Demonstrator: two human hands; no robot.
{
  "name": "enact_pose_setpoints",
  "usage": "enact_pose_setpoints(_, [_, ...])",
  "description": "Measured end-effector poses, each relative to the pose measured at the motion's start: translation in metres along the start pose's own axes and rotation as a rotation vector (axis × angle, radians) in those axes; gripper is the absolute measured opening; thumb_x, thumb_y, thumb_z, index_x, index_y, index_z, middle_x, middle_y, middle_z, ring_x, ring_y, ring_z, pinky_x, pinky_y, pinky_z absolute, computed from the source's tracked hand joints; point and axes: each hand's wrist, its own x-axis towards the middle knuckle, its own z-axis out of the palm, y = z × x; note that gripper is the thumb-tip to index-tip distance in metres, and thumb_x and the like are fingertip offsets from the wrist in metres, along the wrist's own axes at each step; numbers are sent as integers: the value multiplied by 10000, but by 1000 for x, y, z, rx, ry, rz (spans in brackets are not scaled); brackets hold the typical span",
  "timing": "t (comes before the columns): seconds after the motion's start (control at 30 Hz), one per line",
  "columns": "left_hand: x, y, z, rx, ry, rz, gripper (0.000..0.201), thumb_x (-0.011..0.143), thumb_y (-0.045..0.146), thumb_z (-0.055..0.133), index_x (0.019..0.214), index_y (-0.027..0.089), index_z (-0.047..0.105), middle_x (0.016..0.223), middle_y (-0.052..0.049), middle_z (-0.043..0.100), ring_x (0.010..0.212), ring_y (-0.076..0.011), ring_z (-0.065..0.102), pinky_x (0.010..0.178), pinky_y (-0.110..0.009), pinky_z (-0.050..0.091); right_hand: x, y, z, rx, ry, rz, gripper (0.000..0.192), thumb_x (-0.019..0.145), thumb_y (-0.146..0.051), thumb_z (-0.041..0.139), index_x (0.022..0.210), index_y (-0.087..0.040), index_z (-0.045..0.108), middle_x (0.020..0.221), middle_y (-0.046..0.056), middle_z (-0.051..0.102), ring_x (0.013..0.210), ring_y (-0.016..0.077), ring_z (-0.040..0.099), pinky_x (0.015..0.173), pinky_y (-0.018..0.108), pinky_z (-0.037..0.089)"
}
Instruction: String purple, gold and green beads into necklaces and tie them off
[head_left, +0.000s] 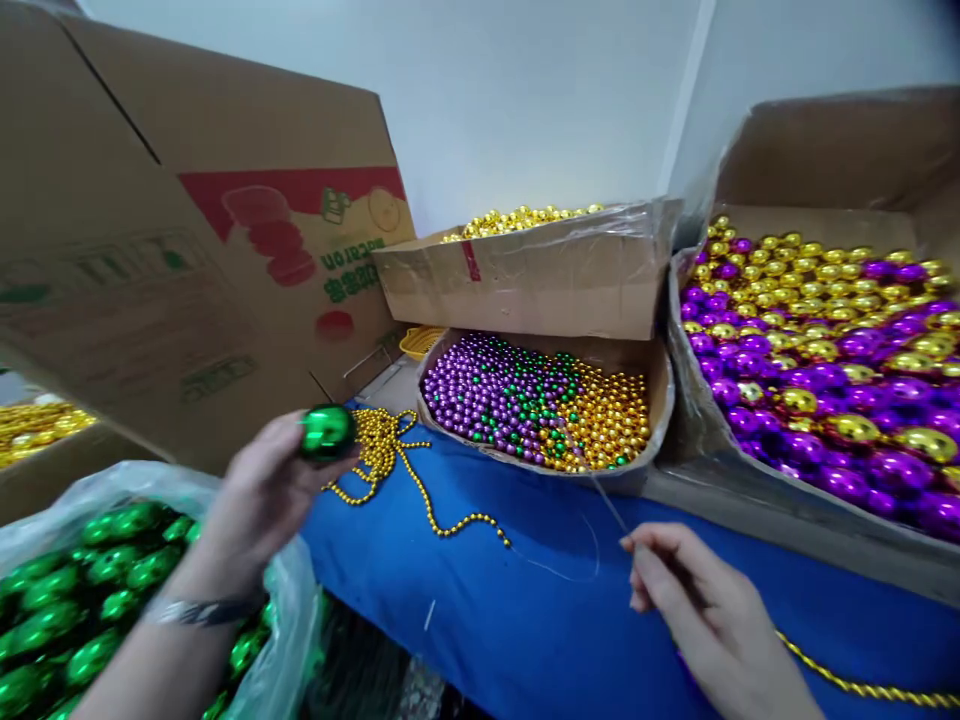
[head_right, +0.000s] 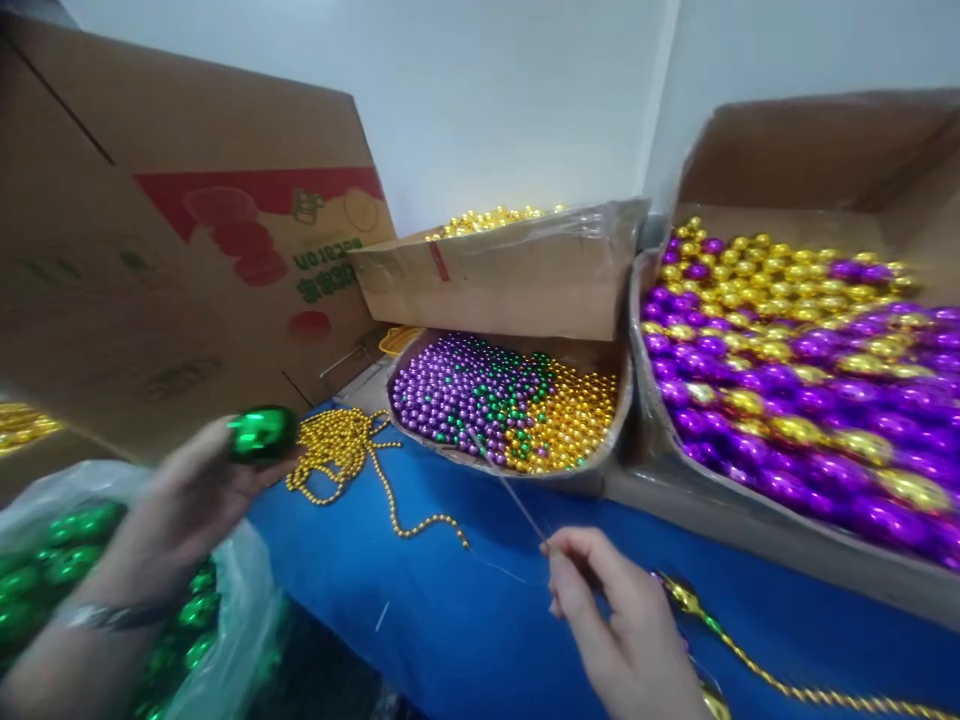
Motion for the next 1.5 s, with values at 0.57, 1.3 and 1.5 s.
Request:
enact_pose_setpoints(0.57, [-19,-113,110,-80,-447,-345,219,850,227,569,1065,193,544,1024,-48,558,842,-167,600,662,-325,570,-32,23,9,-327,91,-211,176,903,-140,457,1035,-204,555,799,23,626,677,126,620,609,220,477])
enact_pose_setpoints(1.3, [-56,-128,117,-5,-582,-276,475,751,231,698,1184,238,503,1203,-90,535,1000,-194,542,793,-267,472,-37,41,27,-295,158,-99,169,936,-206,400,990,-195,560,848,45,659,715,139,645,638,209,495])
enact_pose_setpoints(1.5, [-55,-132,115,-28,-586,-324,494,749,223,700,1197,204,494,1193,-113,531,1002,-205,536,794,-288,469,-39,42,30,-260,194,-83,188,945,-241,385,973,-207,568,825,35,655,674,132,637,621,202,496])
